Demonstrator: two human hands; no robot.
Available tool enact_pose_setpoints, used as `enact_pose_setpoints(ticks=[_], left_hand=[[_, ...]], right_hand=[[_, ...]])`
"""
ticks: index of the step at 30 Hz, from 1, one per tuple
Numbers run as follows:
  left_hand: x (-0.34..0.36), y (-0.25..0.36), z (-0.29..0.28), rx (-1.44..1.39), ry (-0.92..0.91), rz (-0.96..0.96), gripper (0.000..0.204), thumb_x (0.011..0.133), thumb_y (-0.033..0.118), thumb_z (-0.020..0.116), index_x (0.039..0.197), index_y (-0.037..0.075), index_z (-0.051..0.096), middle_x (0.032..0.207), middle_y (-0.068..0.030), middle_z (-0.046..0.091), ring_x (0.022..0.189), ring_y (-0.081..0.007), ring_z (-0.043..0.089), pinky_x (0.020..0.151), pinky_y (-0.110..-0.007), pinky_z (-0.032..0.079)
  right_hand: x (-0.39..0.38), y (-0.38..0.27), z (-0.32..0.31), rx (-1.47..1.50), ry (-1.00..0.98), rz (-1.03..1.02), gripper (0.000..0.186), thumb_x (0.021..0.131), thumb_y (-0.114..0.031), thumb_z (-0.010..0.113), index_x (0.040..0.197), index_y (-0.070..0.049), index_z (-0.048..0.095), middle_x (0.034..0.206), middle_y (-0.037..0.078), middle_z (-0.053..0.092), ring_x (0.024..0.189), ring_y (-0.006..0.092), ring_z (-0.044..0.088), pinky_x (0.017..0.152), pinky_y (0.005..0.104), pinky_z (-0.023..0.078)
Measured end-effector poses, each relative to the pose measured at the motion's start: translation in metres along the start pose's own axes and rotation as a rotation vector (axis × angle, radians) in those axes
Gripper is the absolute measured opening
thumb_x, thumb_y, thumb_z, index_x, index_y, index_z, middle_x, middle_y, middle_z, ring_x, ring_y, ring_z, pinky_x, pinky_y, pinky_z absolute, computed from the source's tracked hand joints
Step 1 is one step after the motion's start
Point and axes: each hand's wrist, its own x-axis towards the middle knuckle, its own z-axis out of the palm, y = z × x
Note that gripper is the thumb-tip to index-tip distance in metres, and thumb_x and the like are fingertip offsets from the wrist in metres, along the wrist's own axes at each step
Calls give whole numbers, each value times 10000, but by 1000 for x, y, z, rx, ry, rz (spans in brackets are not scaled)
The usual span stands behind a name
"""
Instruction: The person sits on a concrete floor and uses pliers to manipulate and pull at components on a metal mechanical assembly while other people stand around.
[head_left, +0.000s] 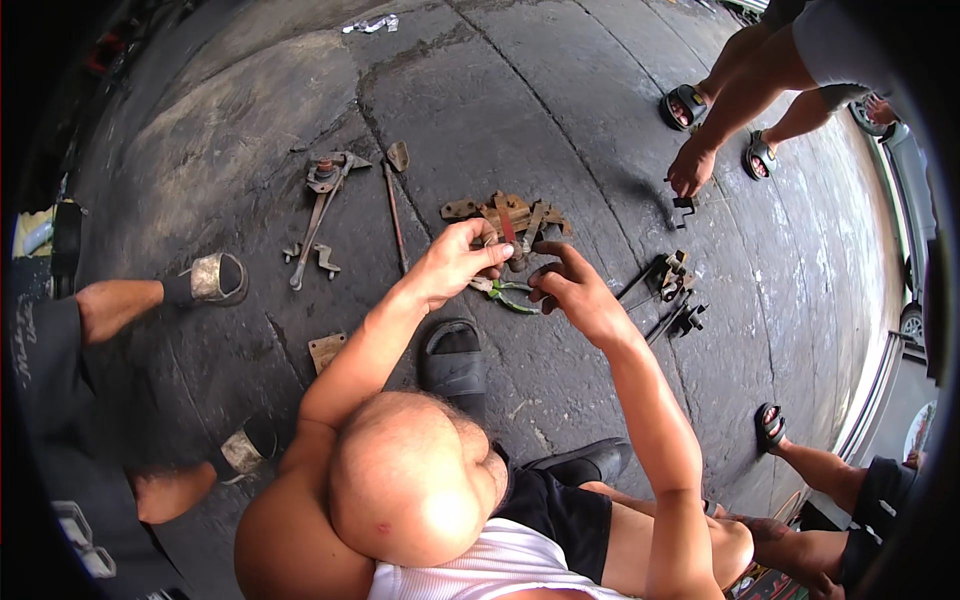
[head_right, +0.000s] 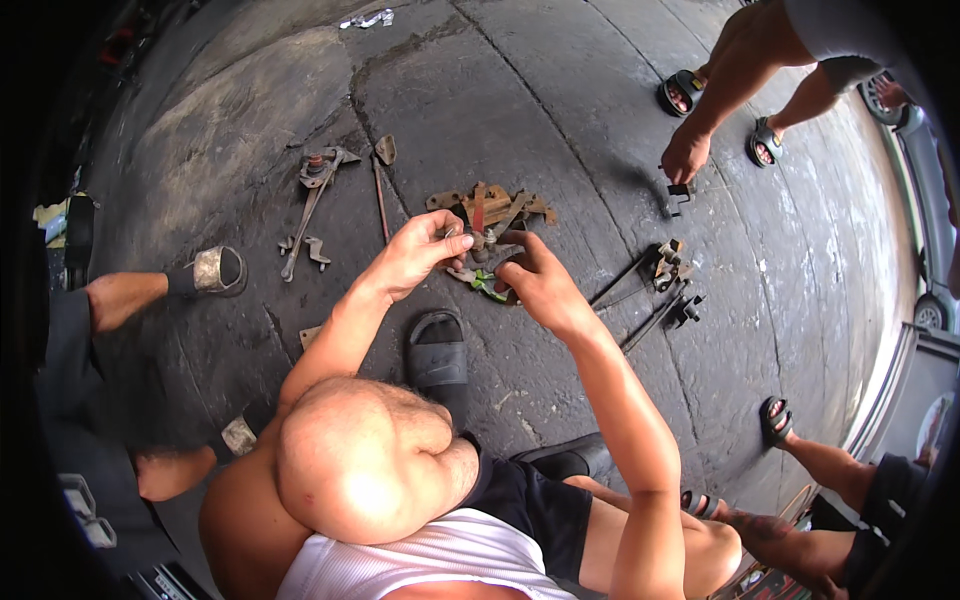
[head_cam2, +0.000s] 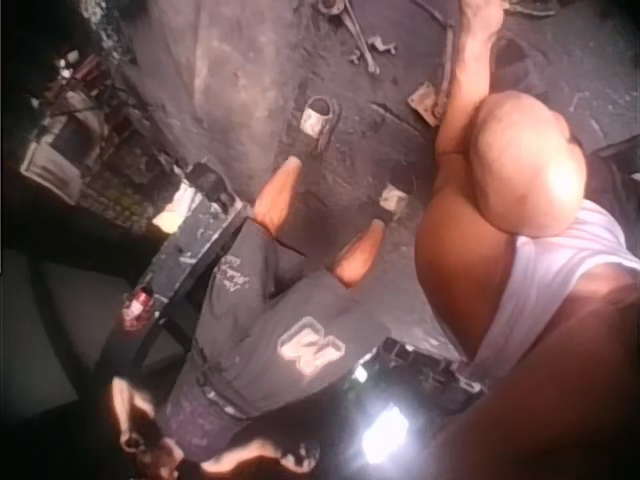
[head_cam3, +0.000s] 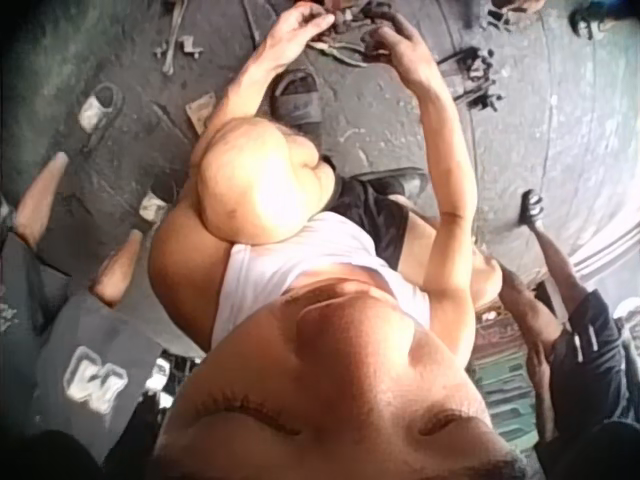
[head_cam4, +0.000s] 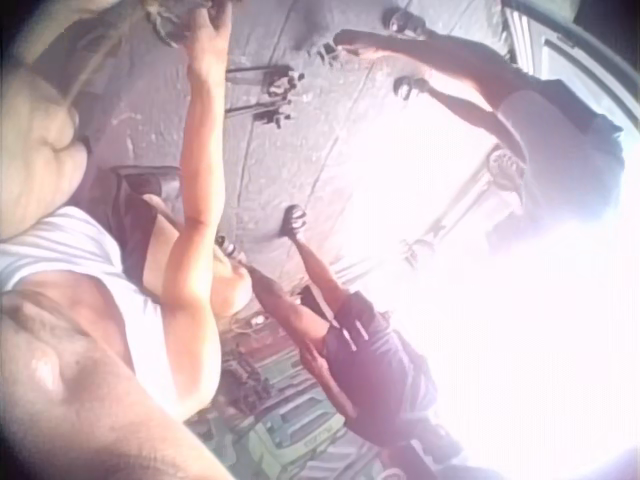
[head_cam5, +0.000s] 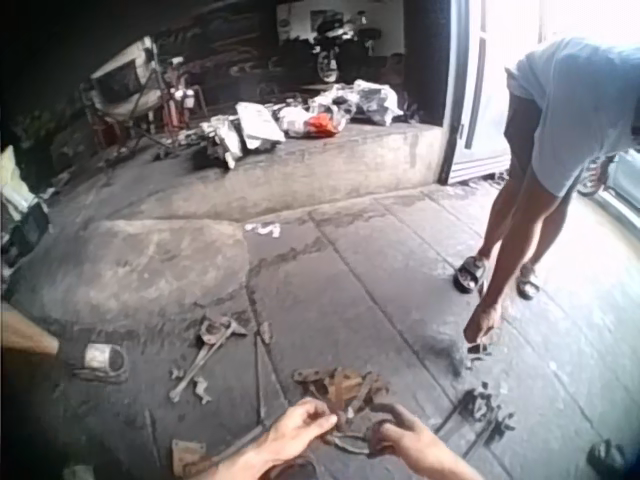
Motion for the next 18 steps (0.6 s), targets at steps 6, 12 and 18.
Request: enact_pose_setpoints(ticks=[6,12,18], left_hand=[[-4,-8,2,-1,-18,49,181,981,149,695,923,95,533,898,22,552,839,-79,579,719,-252,499],[-17,2,19,226,177,269,160,947,61,696,892,44,546,818,33,510,682,-41,539,582,-232,463],[-18,6,16,261,164,254,195,922,71,729,867,49,543,815,44,491,686,-29,494,582,-228,428]], right_hand=[[0,-3,-3,-9,-23,-57,525,943,-69,594,1437,13,435,1038,86,655,909,145,628,782,280,500],[2,35,-1,-308,133,-334,405,894,39,676,1272,38,530,1081,107,677,985,143,648,913,311,534],[3,39,4,-215,175,-353,264,864,-15,679,1114,39,615,966,134,731,862,179,692,806,345,559]])
